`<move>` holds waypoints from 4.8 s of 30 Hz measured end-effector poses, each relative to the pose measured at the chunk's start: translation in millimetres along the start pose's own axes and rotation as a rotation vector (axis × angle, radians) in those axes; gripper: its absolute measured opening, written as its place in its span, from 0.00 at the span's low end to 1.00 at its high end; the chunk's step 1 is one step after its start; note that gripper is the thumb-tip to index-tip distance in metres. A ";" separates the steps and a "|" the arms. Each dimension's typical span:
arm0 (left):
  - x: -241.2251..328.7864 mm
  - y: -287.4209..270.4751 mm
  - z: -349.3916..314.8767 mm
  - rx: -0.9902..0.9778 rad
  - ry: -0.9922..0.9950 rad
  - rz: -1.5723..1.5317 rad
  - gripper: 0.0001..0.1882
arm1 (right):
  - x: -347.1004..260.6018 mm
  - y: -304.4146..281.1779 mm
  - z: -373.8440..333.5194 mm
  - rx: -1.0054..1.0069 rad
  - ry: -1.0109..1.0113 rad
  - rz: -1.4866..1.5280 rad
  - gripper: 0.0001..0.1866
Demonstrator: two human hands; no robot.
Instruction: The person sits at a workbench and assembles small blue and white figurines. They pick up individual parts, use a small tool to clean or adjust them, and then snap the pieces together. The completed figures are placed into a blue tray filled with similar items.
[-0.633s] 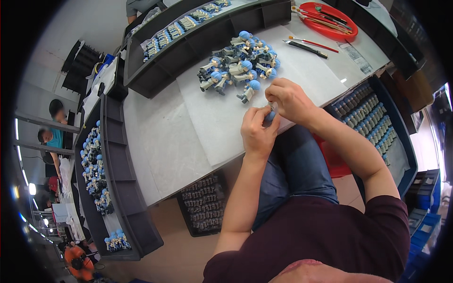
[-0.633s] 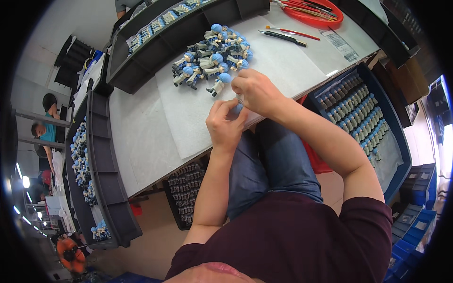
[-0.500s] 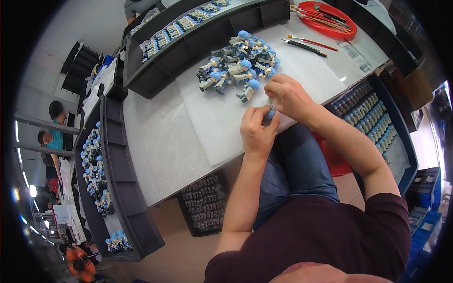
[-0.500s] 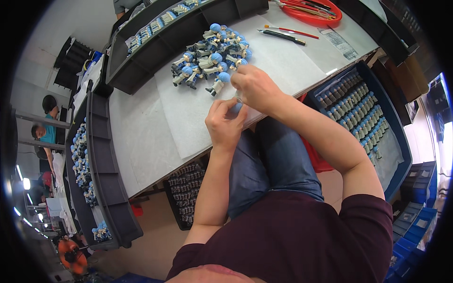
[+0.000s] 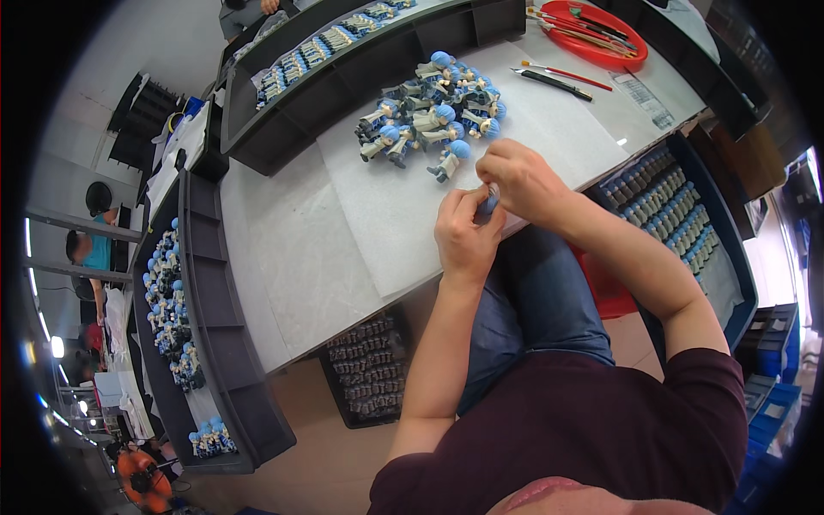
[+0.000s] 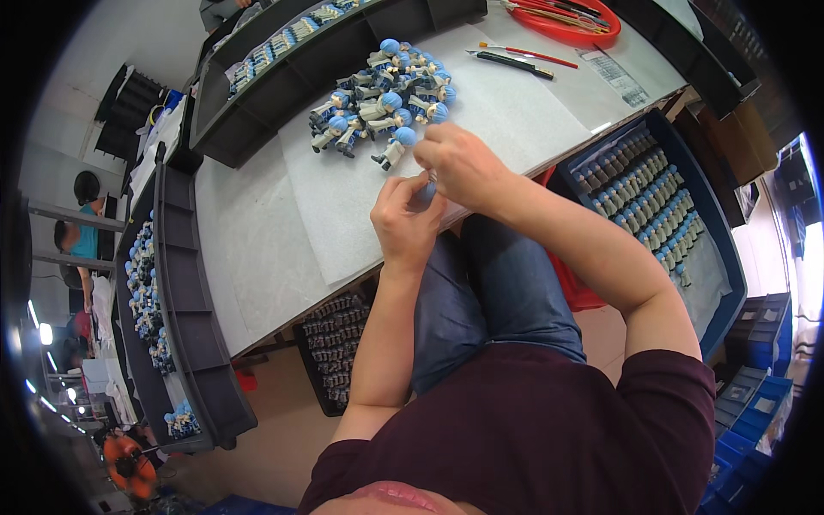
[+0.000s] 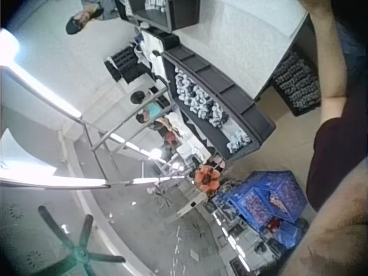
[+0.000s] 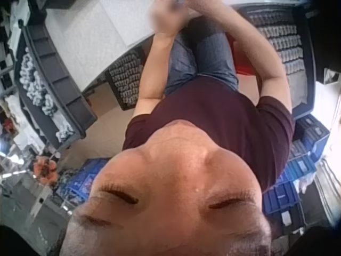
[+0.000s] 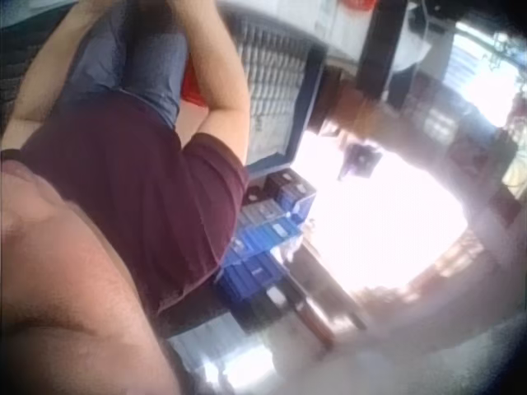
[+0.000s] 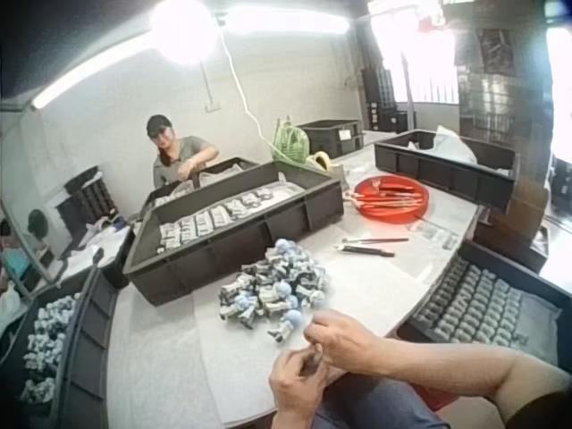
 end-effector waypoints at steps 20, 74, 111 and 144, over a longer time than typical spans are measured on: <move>-2.5 1.0 -1.0 0.014 -0.016 0.015 0.12 | 1.6 3.6 -2.8 -0.019 -0.047 -0.024 0.05; -9.7 -4.2 -1.8 -0.027 -0.215 -0.147 0.19 | 88.8 -60.1 -13.0 0.173 0.234 0.022 0.16; -9.8 12.8 -4.2 -0.108 -0.212 0.078 0.12 | 86.3 -237.6 -575.8 0.311 1.452 -0.568 0.16; -6.2 11.4 -5.8 -0.132 -0.244 0.041 0.10 | 120.7 -263.1 -573.3 0.171 1.382 -0.690 0.12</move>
Point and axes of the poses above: each hand's wrist, its own z-axis towards the middle knuckle, its own y-axis out of the palm, x = y × z, the point moved 6 cm from there along z, towards the middle knuckle, and after that the axes turned 9 degrees about -y, right-handed, at the moved point
